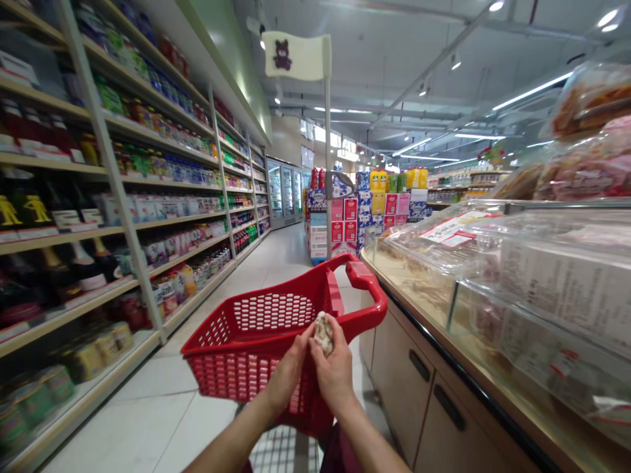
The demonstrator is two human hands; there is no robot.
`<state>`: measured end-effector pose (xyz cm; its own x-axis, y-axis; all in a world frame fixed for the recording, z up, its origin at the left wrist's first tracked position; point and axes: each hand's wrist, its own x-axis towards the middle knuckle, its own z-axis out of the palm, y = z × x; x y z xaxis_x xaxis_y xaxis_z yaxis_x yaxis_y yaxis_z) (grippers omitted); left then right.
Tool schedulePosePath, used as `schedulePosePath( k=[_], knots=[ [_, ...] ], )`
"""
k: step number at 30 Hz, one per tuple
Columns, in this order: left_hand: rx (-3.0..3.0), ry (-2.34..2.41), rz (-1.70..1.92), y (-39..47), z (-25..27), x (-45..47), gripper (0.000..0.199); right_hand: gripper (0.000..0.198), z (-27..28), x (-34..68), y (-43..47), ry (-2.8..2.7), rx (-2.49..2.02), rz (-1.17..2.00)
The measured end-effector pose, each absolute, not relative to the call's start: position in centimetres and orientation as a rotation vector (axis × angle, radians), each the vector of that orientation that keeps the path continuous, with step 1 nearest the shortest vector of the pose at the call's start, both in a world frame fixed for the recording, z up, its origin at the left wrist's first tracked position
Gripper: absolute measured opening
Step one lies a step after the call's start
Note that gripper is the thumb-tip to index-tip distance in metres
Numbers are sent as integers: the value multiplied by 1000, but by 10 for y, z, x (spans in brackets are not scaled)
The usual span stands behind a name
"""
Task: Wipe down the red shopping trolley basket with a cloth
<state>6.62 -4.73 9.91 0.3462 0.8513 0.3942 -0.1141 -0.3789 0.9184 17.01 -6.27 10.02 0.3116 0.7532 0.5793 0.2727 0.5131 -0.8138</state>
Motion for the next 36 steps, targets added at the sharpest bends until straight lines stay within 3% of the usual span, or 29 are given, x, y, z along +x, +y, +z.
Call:
schedulePosePath(
  k=[3, 5, 8, 15, 21, 26, 32, 36],
  knots=[
    [2055, 1230, 1184, -28, 91, 25, 48, 31, 128, 223, -57, -1319, -1001, 128],
    [2149, 1710, 1034, -14, 80, 1, 42, 32, 143, 258, -50, -1331, -1039, -181],
    [2314, 1976, 766, -3, 63, -16, 40, 32, 141, 273, -36, -1488, -1165, -462],
    [2458, 2024, 593, -6, 63, -14, 41, 37, 94, 202, -21, -2035, -1017, -623],
    [2467, 1990, 549, -7, 62, -11, 43, 28, 122, 270, -22, -1625, -1273, -657],
    [2477, 1984, 542, -9, 61, -3, 45, 28, 127, 281, -21, -1705, -1278, -719],
    [2504, 1963, 573, -9, 59, 0, 46, 29, 138, 297, -11, -1418, -1354, -602],
    [2487, 1966, 554, -6, 57, -1, 47, 29, 134, 313, -14, -1609, -1396, -720]
  ],
)
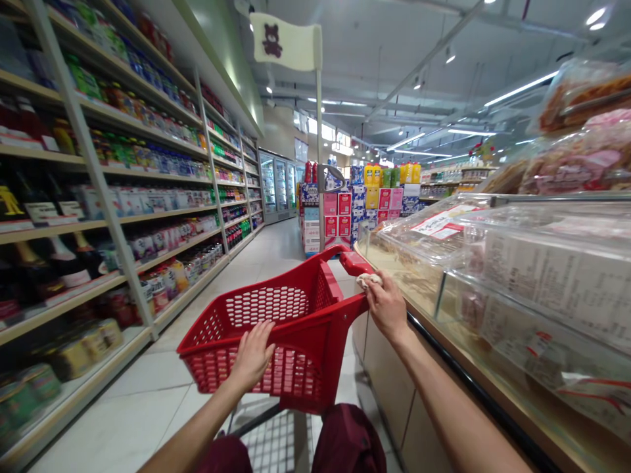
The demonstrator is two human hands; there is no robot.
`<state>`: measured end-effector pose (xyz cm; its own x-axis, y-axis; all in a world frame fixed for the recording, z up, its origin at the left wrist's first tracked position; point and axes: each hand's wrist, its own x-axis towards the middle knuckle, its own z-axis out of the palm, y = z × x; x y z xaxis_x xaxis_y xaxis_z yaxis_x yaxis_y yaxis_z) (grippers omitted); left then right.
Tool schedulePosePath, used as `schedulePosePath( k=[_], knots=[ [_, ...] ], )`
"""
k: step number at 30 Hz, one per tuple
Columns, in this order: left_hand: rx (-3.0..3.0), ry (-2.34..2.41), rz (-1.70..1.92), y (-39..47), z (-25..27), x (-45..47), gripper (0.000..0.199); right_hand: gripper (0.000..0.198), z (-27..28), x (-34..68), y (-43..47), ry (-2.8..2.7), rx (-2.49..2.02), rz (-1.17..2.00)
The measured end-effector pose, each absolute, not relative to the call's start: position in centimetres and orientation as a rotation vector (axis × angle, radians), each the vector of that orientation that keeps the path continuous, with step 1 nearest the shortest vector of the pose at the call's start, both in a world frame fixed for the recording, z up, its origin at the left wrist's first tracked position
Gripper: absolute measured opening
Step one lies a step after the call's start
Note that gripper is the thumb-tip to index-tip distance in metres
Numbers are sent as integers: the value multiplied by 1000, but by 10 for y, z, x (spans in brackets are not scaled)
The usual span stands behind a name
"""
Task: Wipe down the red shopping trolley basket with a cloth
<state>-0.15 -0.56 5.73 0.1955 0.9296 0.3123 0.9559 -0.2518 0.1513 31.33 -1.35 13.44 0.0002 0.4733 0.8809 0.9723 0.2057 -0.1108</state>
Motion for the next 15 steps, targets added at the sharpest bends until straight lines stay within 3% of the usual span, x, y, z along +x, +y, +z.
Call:
schedulePosePath(
  k=[4, 9, 15],
  knots=[
    [-2373, -1890, -501, -4, 58, -3, 47, 51, 131, 329, -15, -1927, -1296, -802],
    [-2374, -1896, -468, -5, 62, 4, 50, 37, 151, 357, -10, -2153, -1196, -691],
    [-2372, -1924, -436, -7, 65, 12, 55, 31, 141, 348, -8, -1734, -1263, -868]
  ],
)
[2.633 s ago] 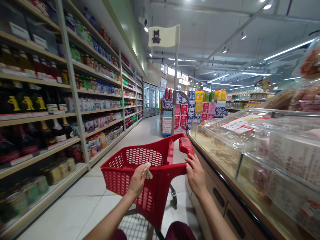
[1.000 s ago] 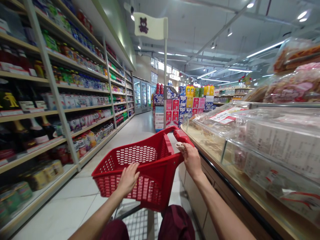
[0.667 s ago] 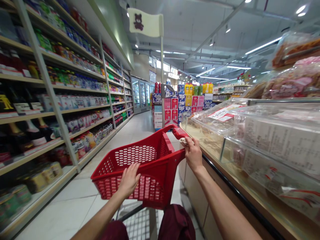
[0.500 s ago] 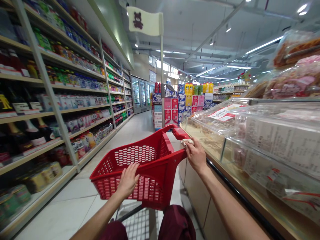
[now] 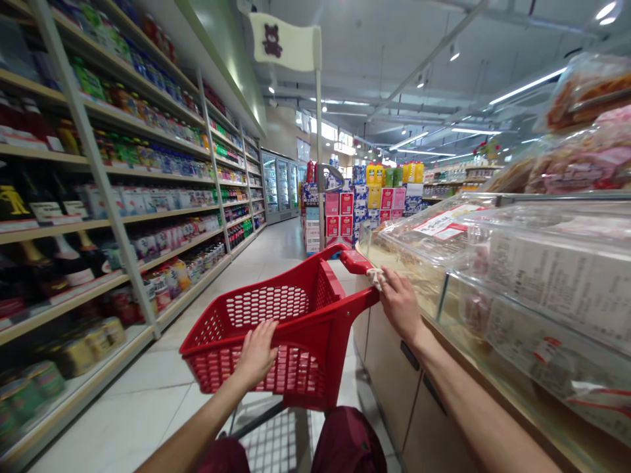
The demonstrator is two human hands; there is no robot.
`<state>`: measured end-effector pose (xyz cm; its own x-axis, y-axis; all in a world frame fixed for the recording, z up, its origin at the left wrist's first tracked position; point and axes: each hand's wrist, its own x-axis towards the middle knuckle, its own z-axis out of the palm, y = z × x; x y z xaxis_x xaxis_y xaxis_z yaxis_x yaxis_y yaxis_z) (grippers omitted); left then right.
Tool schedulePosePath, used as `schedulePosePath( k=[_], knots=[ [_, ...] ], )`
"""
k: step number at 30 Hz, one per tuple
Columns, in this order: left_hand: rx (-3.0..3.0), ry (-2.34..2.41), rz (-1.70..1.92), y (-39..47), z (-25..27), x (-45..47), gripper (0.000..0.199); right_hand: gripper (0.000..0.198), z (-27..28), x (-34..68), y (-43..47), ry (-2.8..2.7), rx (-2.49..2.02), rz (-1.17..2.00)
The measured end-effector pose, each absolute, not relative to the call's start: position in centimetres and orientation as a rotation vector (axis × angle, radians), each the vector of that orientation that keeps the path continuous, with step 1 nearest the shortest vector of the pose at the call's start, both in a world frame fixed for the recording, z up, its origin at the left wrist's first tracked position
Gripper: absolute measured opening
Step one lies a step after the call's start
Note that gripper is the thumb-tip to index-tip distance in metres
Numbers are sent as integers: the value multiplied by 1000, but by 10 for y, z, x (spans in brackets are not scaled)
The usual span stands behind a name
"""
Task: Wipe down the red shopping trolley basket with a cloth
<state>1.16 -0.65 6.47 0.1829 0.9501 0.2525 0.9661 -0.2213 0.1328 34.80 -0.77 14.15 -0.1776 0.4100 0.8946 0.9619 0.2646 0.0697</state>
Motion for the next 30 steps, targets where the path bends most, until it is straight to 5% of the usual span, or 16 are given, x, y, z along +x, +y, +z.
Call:
schedulePosePath(
  k=[8, 14, 21, 30],
  knots=[
    [-2378, -1917, -479, 1, 56, 6, 58, 35, 31, 258, -38, -1900, -1105, -622],
    [-2381, -1919, -480, 2, 55, 8, 61, 35, 90, 283, -22, -1485, -1187, -713],
    [-2421, -1897, -419, -6, 62, 7, 64, 32, 29, 258, -42, -1967, -1114, -555],
    [-2496, -1845, -487, -8, 57, 1, 63, 29, 124, 261, -7, -1719, -1278, -798]
  ],
)
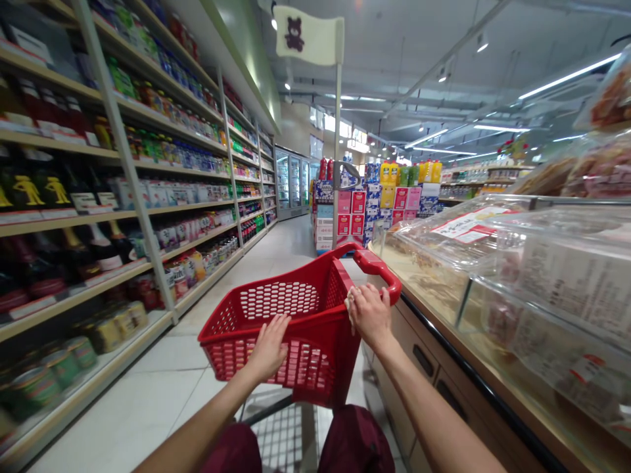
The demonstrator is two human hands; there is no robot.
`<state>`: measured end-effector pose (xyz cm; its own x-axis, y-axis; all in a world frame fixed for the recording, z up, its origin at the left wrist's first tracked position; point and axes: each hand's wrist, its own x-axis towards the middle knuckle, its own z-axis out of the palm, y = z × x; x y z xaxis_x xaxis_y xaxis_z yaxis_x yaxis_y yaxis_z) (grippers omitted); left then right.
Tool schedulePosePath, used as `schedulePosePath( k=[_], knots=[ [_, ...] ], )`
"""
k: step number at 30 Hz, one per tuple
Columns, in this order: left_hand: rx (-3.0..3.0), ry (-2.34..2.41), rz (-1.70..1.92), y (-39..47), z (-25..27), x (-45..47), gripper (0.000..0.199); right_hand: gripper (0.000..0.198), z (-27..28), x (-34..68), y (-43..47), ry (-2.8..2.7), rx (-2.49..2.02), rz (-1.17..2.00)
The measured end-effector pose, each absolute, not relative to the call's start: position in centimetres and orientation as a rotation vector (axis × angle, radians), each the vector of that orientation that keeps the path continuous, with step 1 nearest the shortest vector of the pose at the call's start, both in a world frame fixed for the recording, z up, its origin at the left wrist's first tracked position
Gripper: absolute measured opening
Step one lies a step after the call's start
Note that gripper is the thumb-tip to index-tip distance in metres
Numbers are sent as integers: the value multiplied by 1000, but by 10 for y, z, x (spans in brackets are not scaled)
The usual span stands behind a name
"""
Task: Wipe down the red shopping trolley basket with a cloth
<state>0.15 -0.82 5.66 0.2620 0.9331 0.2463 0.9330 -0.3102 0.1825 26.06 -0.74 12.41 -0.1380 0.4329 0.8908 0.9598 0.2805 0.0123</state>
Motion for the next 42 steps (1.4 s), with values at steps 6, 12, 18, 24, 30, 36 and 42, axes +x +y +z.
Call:
schedulePosePath(
  k=[6, 12, 18, 24, 30, 36, 42],
  knots=[
    [2498, 1810, 570, -6, 53, -6, 61, 36, 102, 255, 9, -2048, -1258, -887],
    [2558, 1826, 580, -3, 46, -14, 63, 38, 92, 220, 12, -2215, -1070, -841],
    [2470, 2095, 674, -1, 31, -26, 63, 40, 100, 252, 7, -1944, -1287, -853],
    [2555, 2024, 659, 2, 31, -24, 64, 46, 63, 179, 13, -2062, -1196, -754],
    [2388, 2219, 660, 8, 28, -53, 60, 46, 91, 238, 20, -1884, -1357, -825],
    [2509, 2088, 701, 13, 22, -54, 61, 48, 54, 177, 29, -1982, -1285, -748],
    [2143, 2356, 779, 13, 15, -102, 54, 53, 45, 169, 41, -1960, -1295, -681]
  ],
)
